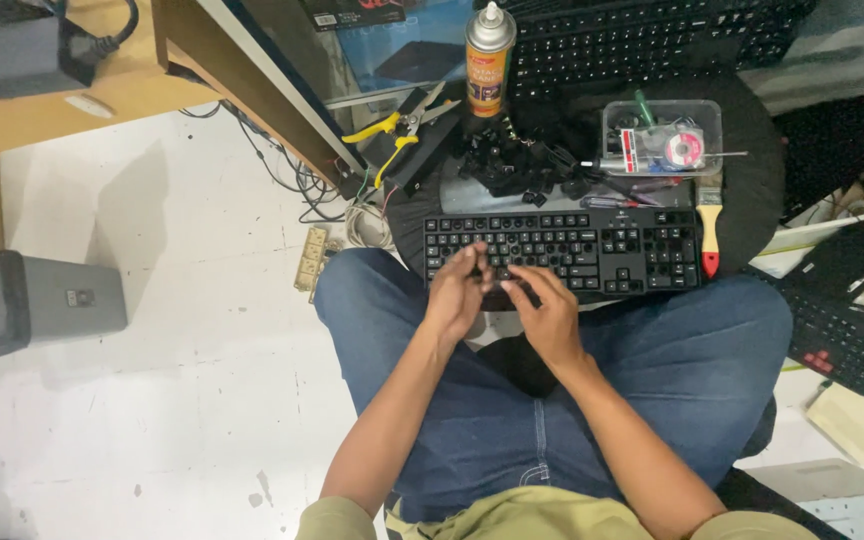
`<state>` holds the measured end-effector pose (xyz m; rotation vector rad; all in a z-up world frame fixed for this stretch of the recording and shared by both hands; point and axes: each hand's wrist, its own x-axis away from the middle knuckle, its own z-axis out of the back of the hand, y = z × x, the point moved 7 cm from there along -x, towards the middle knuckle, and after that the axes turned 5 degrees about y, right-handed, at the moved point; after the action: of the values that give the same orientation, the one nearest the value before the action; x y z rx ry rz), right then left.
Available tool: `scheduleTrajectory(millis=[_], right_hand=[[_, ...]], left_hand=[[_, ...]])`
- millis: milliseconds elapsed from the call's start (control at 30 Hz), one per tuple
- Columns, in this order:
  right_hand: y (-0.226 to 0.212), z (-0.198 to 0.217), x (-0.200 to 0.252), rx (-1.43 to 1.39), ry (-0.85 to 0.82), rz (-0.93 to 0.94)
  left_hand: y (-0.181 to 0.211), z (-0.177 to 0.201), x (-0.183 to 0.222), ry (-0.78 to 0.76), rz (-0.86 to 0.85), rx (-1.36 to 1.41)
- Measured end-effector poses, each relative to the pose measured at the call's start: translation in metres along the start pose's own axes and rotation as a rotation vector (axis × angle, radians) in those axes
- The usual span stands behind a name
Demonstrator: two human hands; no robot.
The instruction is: The person is reassembling a computer keyboard by manually snapping individual keys back onto the keyboard frame.
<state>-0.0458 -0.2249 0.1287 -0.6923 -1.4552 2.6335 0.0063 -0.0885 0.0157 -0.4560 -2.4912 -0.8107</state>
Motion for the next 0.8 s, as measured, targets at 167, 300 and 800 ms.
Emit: scheduleTrajectory(millis=[167, 300, 800], right_hand=[[0.022, -0.007, 0.002, 0.026, -0.077, -0.04], [0.04, -0.009, 0.003, 0.043, -0.109, -0.037], [0.067, -0.014, -0.01, 0.083, -0.267, -0.083]], left_hand=[[-0.045, 0.022, -0.003, 0.002, 0.148, -0.61], [-0.044, 0.034, -0.016, 0.038, 0.072, -0.701], [-0.021, -0.002, 0.005, -0.005, -0.147, -1.209]])
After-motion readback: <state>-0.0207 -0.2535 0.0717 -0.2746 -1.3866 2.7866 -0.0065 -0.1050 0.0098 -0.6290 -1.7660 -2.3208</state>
